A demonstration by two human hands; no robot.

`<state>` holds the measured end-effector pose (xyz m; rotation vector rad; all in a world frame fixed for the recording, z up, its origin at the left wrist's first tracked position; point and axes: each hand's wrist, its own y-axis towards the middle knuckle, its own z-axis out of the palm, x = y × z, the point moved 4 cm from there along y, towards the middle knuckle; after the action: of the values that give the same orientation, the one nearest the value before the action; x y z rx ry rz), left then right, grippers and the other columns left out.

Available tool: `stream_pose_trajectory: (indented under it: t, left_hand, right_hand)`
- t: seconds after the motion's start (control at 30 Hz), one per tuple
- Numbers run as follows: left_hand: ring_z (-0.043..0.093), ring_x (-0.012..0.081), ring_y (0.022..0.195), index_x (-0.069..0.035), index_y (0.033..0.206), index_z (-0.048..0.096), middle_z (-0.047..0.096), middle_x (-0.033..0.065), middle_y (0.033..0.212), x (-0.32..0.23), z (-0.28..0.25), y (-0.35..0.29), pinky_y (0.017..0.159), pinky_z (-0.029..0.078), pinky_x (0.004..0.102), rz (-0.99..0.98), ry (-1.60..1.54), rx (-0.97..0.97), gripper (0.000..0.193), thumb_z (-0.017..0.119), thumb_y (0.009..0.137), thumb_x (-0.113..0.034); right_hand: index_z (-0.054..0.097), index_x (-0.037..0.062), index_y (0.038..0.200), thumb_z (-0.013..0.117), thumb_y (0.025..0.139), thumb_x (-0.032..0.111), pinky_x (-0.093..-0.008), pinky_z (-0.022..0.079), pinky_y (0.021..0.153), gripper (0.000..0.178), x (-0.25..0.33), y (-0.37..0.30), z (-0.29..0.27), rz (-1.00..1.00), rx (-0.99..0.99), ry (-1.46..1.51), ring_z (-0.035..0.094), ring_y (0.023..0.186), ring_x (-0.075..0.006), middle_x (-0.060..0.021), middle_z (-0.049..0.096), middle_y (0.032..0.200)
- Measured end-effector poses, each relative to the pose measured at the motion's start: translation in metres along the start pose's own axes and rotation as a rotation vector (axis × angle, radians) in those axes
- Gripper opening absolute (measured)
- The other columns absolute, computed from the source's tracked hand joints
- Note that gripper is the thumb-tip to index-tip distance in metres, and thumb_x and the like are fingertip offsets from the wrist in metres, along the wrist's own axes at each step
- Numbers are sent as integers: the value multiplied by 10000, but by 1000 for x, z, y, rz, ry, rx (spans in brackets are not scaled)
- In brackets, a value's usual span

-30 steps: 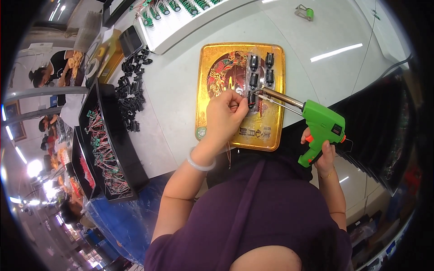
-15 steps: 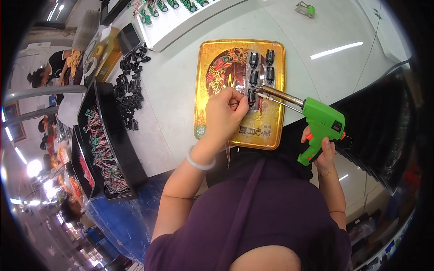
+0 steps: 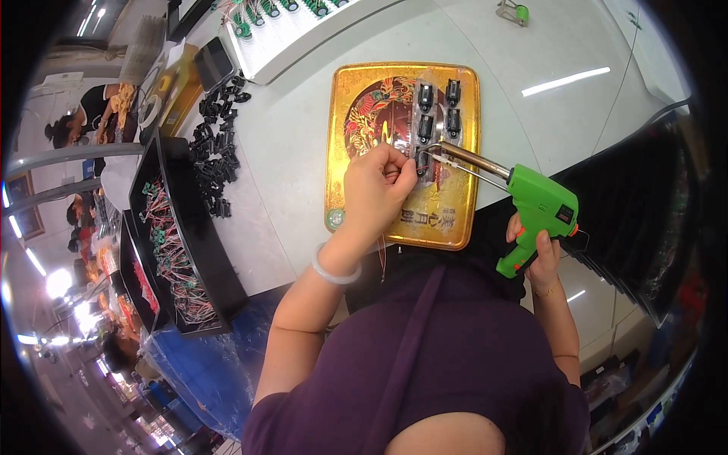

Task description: The person solders electronic components onto small circuit boards using a soldering iron.

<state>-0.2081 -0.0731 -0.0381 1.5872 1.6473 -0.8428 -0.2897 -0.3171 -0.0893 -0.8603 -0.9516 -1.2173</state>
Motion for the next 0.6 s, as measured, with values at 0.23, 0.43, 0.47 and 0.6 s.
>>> stream_pose_trajectory:
  t: [0.23,0.43,0.47,0.6]
  left_hand:
    - [454,78,400,-12,635,531,500,28,461,1,-1,0,418,364,222,4,8,-4,145,632,719,-71]
    - [459,79,408,-13,641,537,509,27,473,1,-1,1,425,369,217,-9,9,15,140,634,722,-73]
    - [459,79,408,-13,641,537,509,27,473,0,-1,1,425,369,217,-5,9,15,140,634,722,-73]
    - [454,81,406,-14,643,540,504,25,471,-3,-2,0,424,368,221,-5,16,7,138,636,722,-75]
  right_hand:
    - [499,-13,985,425,874,428,-296,418,652,461,2,0,2,-41,31,-43,500,735,-181,-105,536,823]
    - [488,-56,1068,391,851,533,-324,438,734,635,9,8,6,-39,-17,124,531,838,-216,-169,547,964]
    - [488,-56,1068,391,851,533,-324,438,734,635,10,10,6,-43,-17,124,531,838,-216,-169,547,964]
    - [465,-51,1110,378,842,566,-352,439,795,678,7,25,13,-24,29,254,530,930,-233,-180,528,1040]
